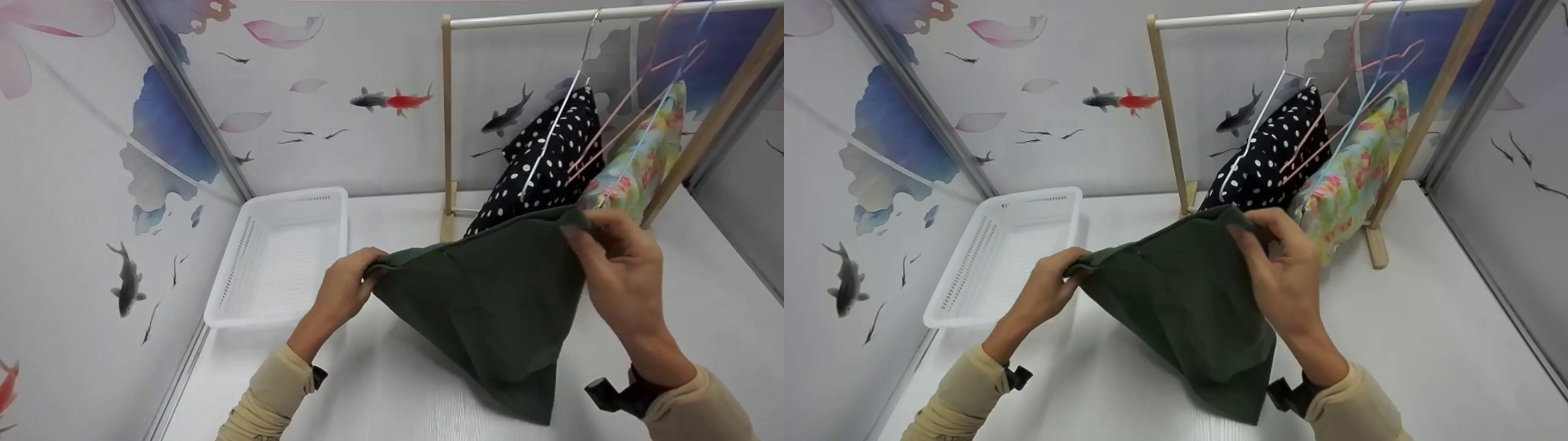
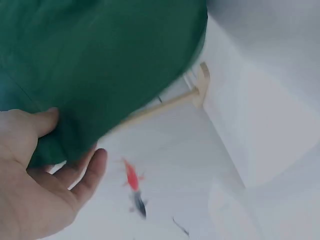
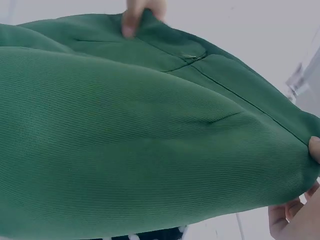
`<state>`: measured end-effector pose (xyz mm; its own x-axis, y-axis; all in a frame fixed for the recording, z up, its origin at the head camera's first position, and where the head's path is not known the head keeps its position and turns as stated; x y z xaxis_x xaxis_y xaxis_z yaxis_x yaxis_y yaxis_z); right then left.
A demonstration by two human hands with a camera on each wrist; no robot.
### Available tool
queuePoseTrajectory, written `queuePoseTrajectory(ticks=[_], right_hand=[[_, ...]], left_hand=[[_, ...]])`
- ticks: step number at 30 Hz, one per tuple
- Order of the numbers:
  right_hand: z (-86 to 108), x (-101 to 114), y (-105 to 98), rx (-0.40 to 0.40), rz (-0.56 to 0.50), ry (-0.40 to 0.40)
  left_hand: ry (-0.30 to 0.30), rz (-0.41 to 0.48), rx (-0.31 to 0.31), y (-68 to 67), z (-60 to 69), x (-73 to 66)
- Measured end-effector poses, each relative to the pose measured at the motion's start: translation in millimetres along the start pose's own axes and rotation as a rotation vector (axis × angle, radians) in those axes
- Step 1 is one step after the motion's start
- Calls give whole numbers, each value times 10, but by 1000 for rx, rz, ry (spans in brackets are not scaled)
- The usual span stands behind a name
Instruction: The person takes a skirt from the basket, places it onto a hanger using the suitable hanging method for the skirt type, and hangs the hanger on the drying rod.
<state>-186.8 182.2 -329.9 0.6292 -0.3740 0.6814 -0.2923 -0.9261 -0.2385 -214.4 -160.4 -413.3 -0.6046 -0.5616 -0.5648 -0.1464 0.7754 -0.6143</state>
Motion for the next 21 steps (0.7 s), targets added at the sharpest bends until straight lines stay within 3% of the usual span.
queuePoseTrajectory(ticks=[4,8,13,21], right_hand=[[-16,-153,-148,-35,-40,133],[6,-217,-215,-51,-110,176],[40,-270,-241,-61,-105,194],[171,-418,-257,-14,-122,205]], left_hand=[[-2,156,-129,-246,-127,-66],[39,301,-272,-426,-306,-200],[119,386,-339,-517,-433,-340],[221,428,-426,-565,-473,-494]])
Point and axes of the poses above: each hand's wrist, its own z-axis away from the middle knuckle, its own y-axis out of the palm, x = y × z, the point moved 1 cm from there along -z, towards the middle knuckle, and after that the axes turned 11 degrees about z, right-handed, at the moved point
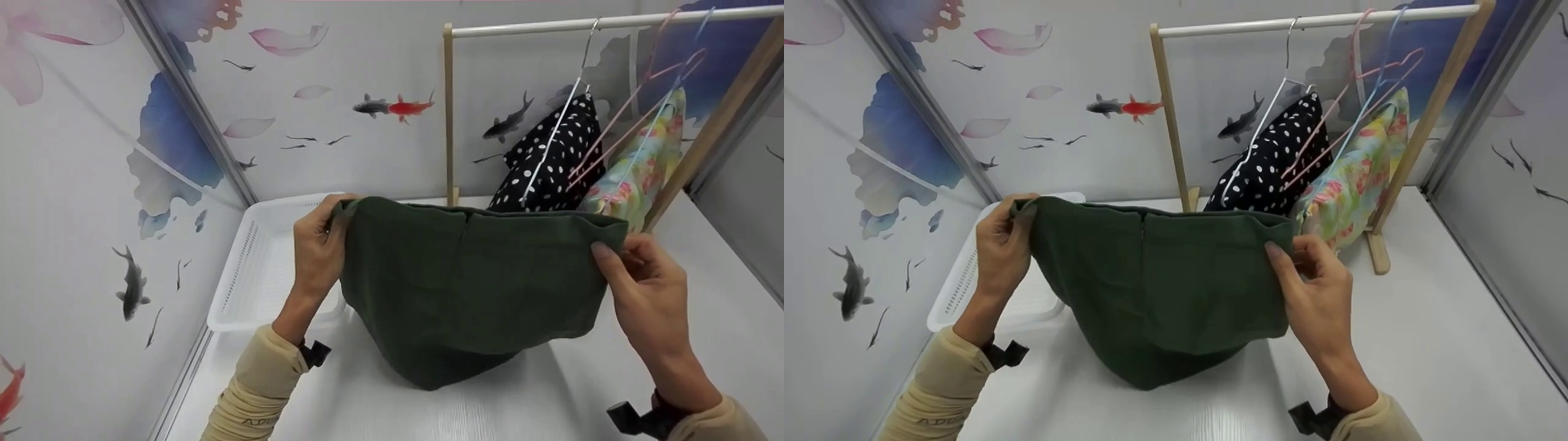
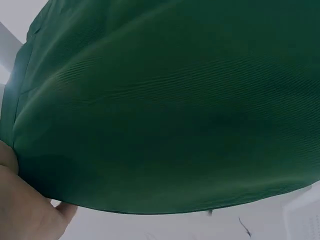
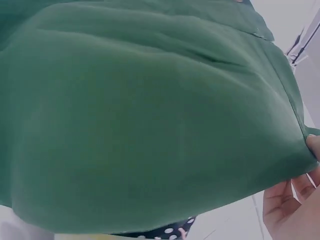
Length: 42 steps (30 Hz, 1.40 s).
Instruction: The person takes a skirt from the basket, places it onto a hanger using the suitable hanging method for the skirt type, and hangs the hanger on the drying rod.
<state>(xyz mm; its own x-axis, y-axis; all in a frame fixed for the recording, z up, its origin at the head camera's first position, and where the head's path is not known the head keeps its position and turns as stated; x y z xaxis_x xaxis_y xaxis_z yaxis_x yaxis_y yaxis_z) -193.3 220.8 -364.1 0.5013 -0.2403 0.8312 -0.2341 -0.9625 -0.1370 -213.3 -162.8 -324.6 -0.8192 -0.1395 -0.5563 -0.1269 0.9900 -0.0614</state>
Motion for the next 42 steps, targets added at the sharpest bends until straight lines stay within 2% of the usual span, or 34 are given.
queuePoseTrajectory(ticks=[3,5,7,10,14,18,21,25,30,33,38,42], right_hand=[[49,-76,23,49,166,-29],[89,-125,51,74,303,-44],[123,-166,88,98,414,-57],[151,-165,179,121,491,-126],[129,43,361,180,499,-308],[108,336,597,318,436,-443],[121,461,761,395,384,-513],[132,476,855,383,343,-560],[127,419,824,294,295,-586],[132,460,773,211,212,-596],[134,648,613,58,62,-568],[99,717,460,-7,53,-529]], left_hand=[[70,-16,15,27,-51,-52],[113,-40,51,60,-98,-89],[147,-68,112,110,-131,-124],[177,-109,238,227,-124,-168],[197,-203,399,477,-27,-204],[215,-306,520,755,82,-219],[240,-375,566,901,162,-227],[248,-416,568,984,266,-217],[216,-398,567,974,365,-178],[187,-374,564,908,443,-139],[123,-393,511,666,608,-36],[96,-450,488,413,702,45]])
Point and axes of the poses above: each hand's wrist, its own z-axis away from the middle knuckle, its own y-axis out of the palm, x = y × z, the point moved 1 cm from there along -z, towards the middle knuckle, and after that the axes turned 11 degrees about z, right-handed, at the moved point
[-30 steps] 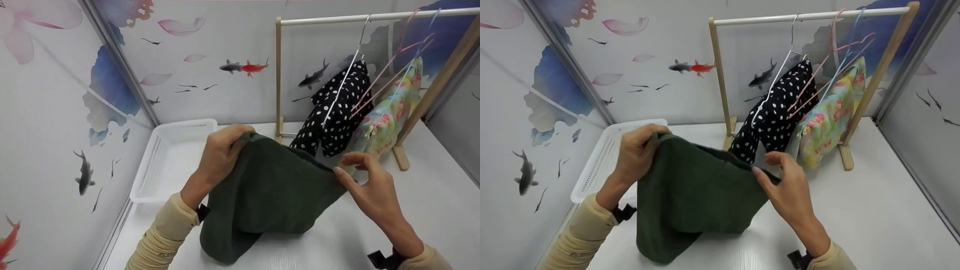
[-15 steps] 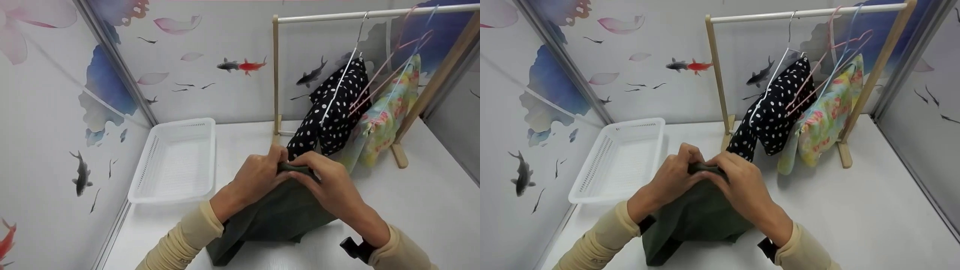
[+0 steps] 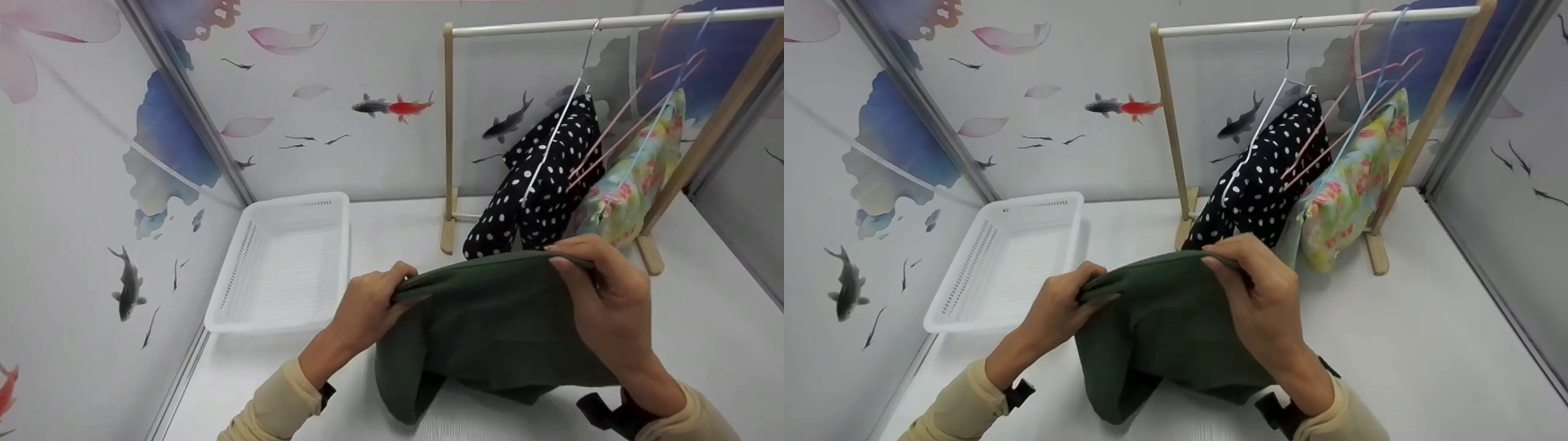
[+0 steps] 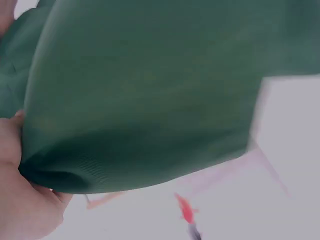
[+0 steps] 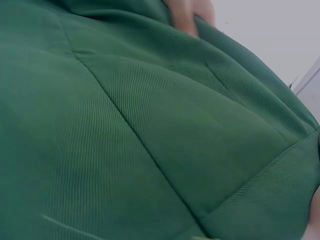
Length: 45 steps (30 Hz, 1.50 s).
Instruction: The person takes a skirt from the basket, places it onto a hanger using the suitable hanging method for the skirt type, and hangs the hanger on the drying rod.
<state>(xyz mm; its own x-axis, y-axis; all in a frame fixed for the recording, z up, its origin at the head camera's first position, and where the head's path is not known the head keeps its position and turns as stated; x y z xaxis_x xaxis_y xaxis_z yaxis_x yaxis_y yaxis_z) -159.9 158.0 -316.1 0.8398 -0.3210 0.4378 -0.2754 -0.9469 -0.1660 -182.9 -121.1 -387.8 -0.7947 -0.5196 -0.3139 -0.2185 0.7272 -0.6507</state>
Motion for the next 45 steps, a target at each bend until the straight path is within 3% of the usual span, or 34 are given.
queuePoseTrajectory(ticks=[5,8,10,14,19,22,26,30,34,39,42,45], right_hand=[[-38,-86,-180,-73,-14,65],[-11,-154,-299,-141,-61,108],[34,-180,-368,-177,-91,130],[141,-159,-460,-205,-108,146],[182,-88,-494,-277,-153,148],[157,-75,-462,-290,-94,179],[155,-109,-353,-265,41,247],[207,-176,-166,-235,80,294],[248,-157,-84,-202,49,294],[240,-69,-228,-290,-126,245],[212,-60,-283,-312,-122,224],[176,-103,-221,-294,-35,248]], left_hand=[[-98,-7,-1,-241,212,261],[-137,44,-70,-430,309,376],[-123,91,-142,-554,343,385],[-25,150,-334,-745,303,239],[55,148,-576,-865,116,-48],[35,139,-640,-899,-21,-111],[-18,127,-675,-905,-191,-25],[-13,89,-722,-908,-217,-21],[54,49,-814,-950,-187,-252],[127,77,-963,-1104,-267,-582],[105,62,-946,-1192,-302,-651],[13,1,-823,-1202,-311,-529]])
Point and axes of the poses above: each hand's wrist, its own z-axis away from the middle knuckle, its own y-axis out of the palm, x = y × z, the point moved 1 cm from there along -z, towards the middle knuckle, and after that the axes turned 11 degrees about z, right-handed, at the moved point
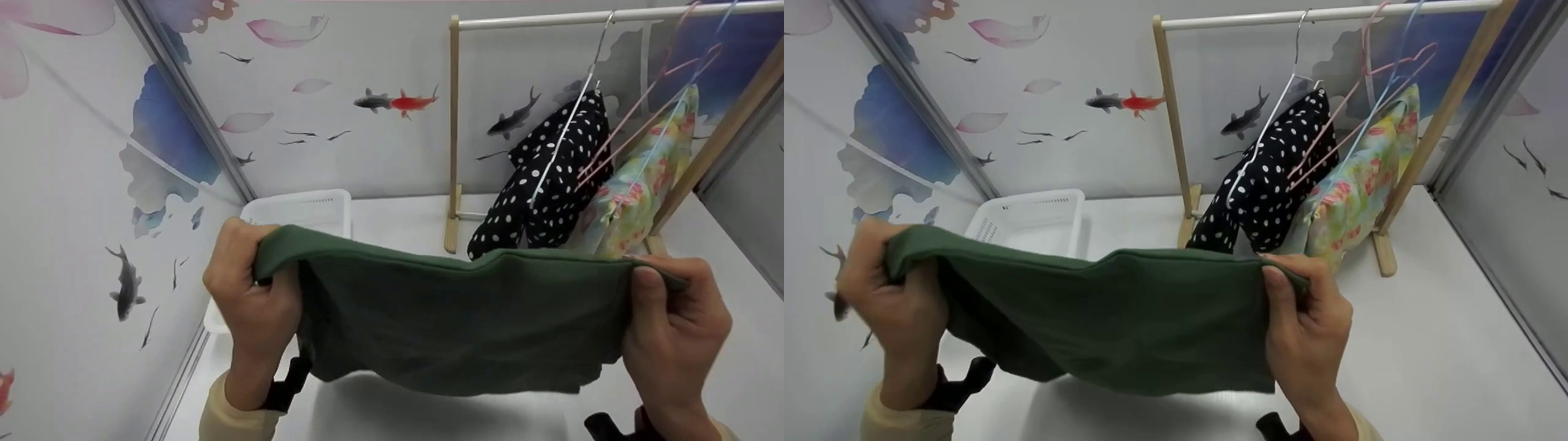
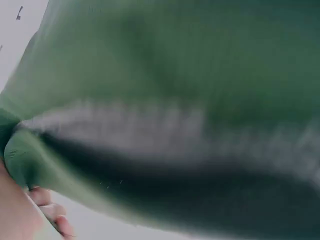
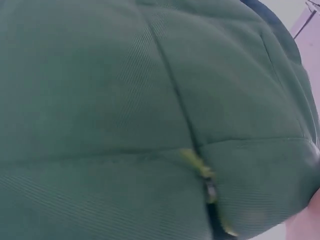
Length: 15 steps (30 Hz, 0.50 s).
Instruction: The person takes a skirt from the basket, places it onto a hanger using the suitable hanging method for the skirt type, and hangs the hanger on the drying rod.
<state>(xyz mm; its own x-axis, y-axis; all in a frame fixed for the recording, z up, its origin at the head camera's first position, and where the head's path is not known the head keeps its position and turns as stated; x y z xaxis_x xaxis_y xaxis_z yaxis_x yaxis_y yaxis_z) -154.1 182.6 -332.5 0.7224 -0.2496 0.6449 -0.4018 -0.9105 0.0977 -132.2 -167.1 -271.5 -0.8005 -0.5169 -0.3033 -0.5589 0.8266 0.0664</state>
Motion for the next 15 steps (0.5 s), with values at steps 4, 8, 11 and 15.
queuePoseTrajectory(ticks=[4,8,11,15], right_hand=[[-35,-132,256,83,161,-25],[-2,-487,580,239,260,-97],[98,-795,797,381,291,-91],[202,-1110,967,533,300,0]], left_hand=[[-81,-164,177,114,34,405],[-169,-346,327,335,140,943],[-250,-478,465,496,310,1299],[-326,-589,598,665,554,1614]])
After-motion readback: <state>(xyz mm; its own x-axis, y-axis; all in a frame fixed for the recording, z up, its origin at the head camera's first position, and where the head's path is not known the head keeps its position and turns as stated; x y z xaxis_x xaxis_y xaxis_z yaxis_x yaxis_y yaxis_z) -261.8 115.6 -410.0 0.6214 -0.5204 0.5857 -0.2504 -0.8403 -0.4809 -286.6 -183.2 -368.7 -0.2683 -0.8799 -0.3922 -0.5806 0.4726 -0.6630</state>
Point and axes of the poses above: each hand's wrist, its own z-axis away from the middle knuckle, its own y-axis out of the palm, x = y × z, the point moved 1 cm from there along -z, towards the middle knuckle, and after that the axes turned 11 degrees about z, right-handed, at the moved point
